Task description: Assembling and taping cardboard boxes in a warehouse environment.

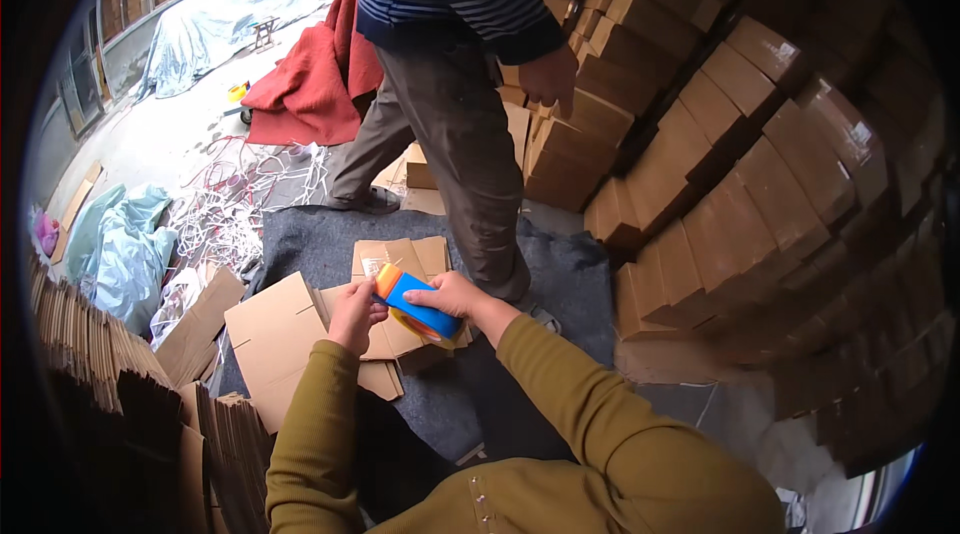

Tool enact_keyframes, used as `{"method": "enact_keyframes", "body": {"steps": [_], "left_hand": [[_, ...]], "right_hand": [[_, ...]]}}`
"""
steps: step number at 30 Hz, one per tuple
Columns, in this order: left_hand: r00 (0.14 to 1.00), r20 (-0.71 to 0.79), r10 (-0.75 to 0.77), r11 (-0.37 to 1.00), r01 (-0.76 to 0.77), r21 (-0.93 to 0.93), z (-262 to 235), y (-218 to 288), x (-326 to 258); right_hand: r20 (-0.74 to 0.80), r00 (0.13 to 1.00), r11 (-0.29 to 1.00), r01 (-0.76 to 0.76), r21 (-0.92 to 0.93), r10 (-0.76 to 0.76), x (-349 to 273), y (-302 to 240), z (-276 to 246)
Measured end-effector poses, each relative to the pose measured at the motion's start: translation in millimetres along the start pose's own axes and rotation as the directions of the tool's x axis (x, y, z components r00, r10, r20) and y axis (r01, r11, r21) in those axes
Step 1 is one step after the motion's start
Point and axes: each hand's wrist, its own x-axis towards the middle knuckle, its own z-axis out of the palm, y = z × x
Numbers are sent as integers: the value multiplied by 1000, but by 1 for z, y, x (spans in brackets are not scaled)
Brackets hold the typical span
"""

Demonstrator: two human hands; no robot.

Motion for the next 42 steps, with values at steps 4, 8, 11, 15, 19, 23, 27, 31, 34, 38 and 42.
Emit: {"method": "enact_keyframes", "body": {"steps": [4,8,11,15,19,23,27,31,34,38,42], "left_hand": [[993,102,-65,998,63,27,-11,-1,-4],[976,216,26,995,-3,-105,9,26,-30],[970,223,98,984,-61,-167,18,38,-52],[951,291,106,989,-71,-129,7,36,-65],[955,270,121,993,-121,-17,-3,32,-72],[955,278,101,983,-139,121,5,13,-81],[877,460,139,979,-192,69,33,7,-100],[881,453,133,979,-187,76,38,-1,-93],[886,433,165,961,-242,130,41,-2,-92],[874,454,170,940,-282,192,38,-10,-96],[837,491,242,841,-433,325,48,-9,-90]], "right_hand": [[114,982,983,-161,91,150,-2,-1,-2],[176,984,972,-49,229,8,-23,-11,-29],[188,973,981,102,165,-132,-35,-17,-41],[249,954,978,129,164,-167,-41,-18,-44],[299,942,985,118,123,-151,-46,-13,-50],[319,938,991,135,20,-134,-51,-5,-60],[324,922,972,233,-30,-211,-58,3,-77],[336,892,925,360,-124,-303,-63,0,-75],[311,833,794,540,-280,-457,-67,0,-76],[285,703,544,694,-471,-651,-69,3,-77],[254,680,502,699,-510,-688,-70,6,-88]]}}
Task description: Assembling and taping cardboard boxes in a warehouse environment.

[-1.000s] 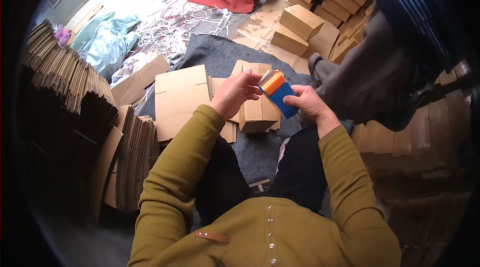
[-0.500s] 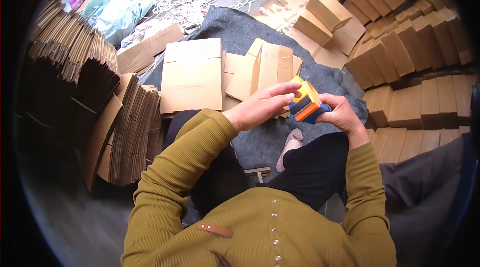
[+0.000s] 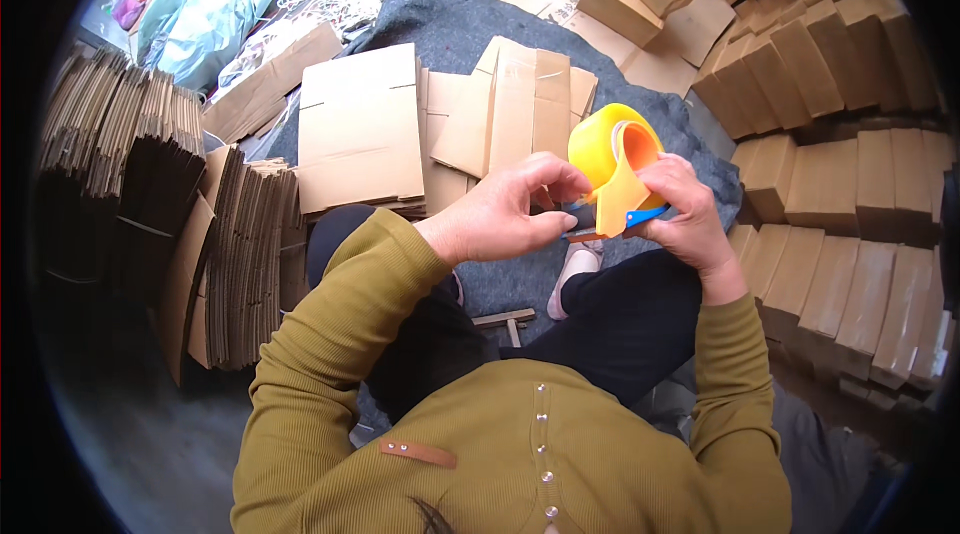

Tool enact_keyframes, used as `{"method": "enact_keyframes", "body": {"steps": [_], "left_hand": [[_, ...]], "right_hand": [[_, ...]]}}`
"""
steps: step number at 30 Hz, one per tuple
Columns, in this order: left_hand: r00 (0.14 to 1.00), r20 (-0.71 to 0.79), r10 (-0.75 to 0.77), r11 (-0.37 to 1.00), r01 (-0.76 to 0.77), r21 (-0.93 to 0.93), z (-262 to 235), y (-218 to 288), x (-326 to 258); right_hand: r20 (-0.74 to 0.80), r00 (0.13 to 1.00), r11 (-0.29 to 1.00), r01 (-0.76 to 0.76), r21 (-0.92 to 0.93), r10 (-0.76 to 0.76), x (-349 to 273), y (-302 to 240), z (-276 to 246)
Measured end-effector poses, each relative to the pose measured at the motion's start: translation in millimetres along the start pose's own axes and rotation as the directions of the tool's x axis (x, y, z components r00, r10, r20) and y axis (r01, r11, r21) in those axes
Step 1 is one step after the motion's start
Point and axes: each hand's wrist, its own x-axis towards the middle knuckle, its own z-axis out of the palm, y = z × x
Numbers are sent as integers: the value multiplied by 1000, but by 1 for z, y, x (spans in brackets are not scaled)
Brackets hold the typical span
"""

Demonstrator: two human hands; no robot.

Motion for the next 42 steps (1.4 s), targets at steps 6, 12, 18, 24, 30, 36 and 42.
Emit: {"method": "enact_keyframes", "body": {"steps": [6,12,18,24,30,36,42], "left_hand": [[992,6,-127,992,127,-25,-1,-1,12],[986,-41,-160,987,160,-3,4,9,7],[974,-208,92,959,-31,281,20,2,10],[917,-275,288,780,-58,624,17,5,4],[931,-364,24,939,105,329,18,3,7],[967,-228,115,850,23,527,22,3,6],[939,-341,43,871,132,474,20,-9,7]], "right_hand": [[97,995,986,9,169,-26,-11,19,-3],[170,983,963,-106,247,64,-14,17,4],[156,972,940,-211,269,173,-24,12,1],[236,949,934,-267,239,211,-13,8,14],[296,905,895,-378,235,305,-15,-4,-1],[413,834,823,-497,276,365,-13,-7,-9],[494,756,714,-620,327,430,-10,-10,-17]]}}
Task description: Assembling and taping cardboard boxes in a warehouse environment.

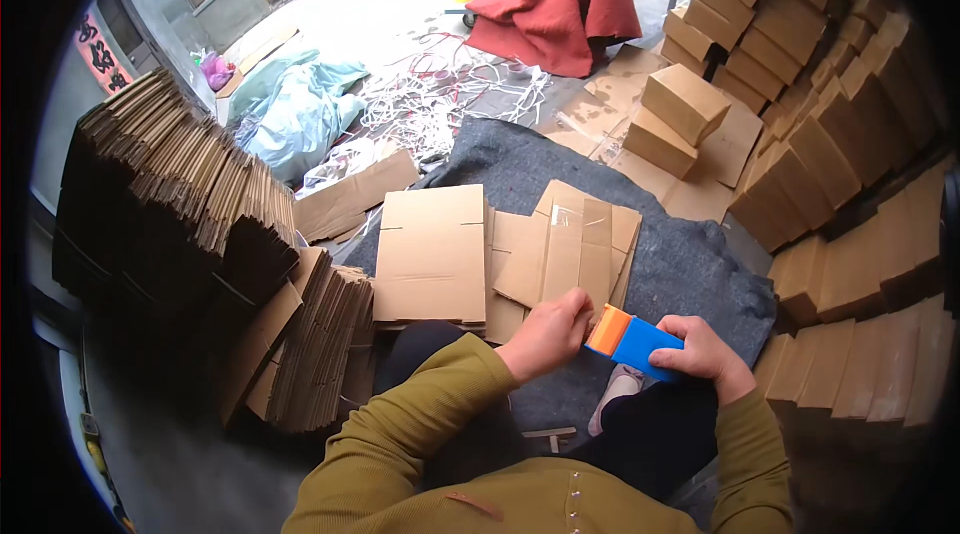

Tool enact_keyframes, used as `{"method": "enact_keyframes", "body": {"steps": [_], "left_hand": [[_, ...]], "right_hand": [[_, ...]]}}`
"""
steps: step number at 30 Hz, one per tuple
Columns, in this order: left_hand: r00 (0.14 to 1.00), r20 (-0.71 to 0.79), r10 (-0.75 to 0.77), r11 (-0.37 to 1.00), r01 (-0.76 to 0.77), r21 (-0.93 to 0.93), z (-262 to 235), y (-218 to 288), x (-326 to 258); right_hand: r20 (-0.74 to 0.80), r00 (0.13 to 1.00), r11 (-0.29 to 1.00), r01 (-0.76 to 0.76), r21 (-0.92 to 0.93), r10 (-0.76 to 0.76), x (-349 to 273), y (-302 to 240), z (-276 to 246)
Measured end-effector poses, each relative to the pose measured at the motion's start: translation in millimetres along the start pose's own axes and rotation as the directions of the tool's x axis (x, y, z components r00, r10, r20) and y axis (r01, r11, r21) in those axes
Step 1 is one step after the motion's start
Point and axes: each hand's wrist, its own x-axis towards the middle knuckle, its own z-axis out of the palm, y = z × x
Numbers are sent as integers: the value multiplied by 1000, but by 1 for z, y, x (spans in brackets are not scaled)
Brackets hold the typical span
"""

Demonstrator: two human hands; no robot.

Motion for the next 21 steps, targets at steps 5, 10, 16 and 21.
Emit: {"method": "enact_keyframes", "body": {"steps": [5,10,16,21], "left_hand": [[998,-54,-7,1000,6,-16,9,-9,4],[979,13,-202,952,199,-232,-15,-35,23],[870,344,-354,725,487,-487,-29,-32,37],[850,368,-376,742,514,-430,-31,-31,39]], "right_hand": [[21,1000,999,-21,-30,22,3,11,-8],[2,1000,997,-7,76,7,11,32,-26],[8,999,988,-51,143,51,16,34,-32],[2,999,993,-43,107,43,16,33,-35]]}}
